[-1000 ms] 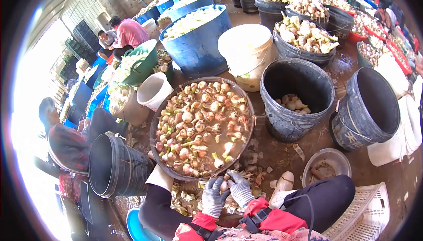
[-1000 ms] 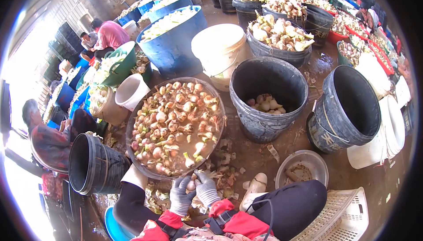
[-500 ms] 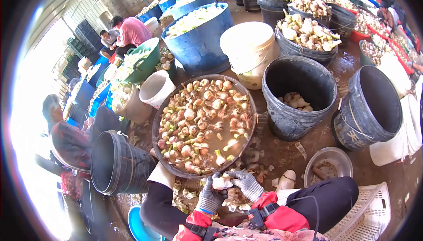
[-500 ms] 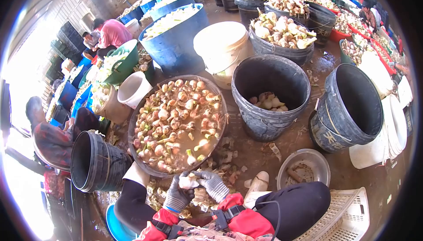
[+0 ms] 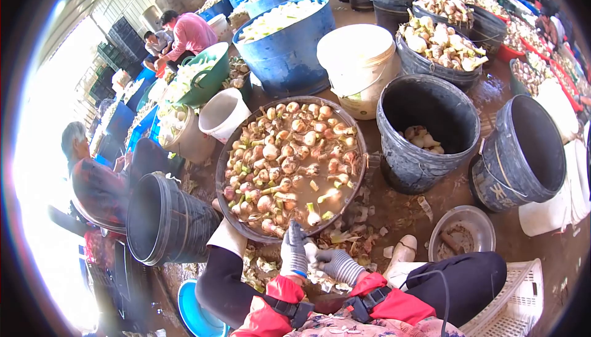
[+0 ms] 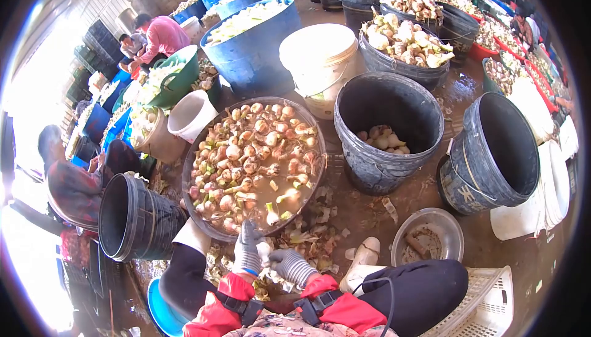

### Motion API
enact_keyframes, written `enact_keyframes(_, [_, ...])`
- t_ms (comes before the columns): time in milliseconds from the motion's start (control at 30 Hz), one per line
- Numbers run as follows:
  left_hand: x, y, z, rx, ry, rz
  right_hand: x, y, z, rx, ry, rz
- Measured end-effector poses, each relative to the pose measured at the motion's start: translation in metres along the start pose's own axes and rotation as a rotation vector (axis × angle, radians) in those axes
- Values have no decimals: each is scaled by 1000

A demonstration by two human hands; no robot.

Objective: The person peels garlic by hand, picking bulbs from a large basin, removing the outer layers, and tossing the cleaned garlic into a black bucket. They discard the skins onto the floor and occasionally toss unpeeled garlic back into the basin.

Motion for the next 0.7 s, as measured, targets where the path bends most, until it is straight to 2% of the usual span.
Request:
enact_keyframes(67, [-10,-6,6,13,24,-129,-4,-15,-3,14,191,-73])
enact_keyframes(100, [-3,1,12,-11,136,-215,-4,-12,-6,13,184,-74])
enact_keyframes(200, [-12,-3,-14,326,-3,-250,2,0,-12,99,-102,416])
enact_keyframes(267, [10,8,-15,422,-167,-159,3,3,-13,34,-73,478])
enact_keyframes(300, [1,10,-24,391,-325,216,9,0,-14,47,39,470])
enact_keyframes(333, [-4,8,-46,290,-301,413,16,-3,-14,62,151,461])
enact_keyframes(400, [6,23,-40,49,-248,259,12,-6,-16,82,129,536])
enact_keyframes(433, [-4,14,-52,113,-74,-184,11,2,-13,54,143,347])
enact_keyframes(467, [4,26,-42,81,-122,-275,10,9,-13,25,157,155])
enact_keyframes(500, [0,24,-45,179,-93,-317,9,19,-17,-69,230,255])
enact_keyframes(533, [-5,24,-48,279,-63,-354,2,29,-17,-137,160,278])
enact_keyframes(567, [16,42,-38,324,18,-388,-6,37,-18,-195,84,405])
enact_keyframes(600, [13,40,-41,323,18,-385,-15,43,-21,-251,5,532])
enact_keyframes(633, [9,38,-48,272,67,-438,-23,49,-20,-318,40,507])
enact_keyframes(700, [-1,34,-55,161,97,-452,-30,53,-22,-406,151,756])
Point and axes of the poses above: each hand's wrist, its own z-axis towards the middle knuckle, its own y-axis out of the back of the hand, x = y × z, the point moved 6 cm from there along z, towards the middle knuckle, and after that the axes turned 8 degrees about x, right-handed, at the moved point
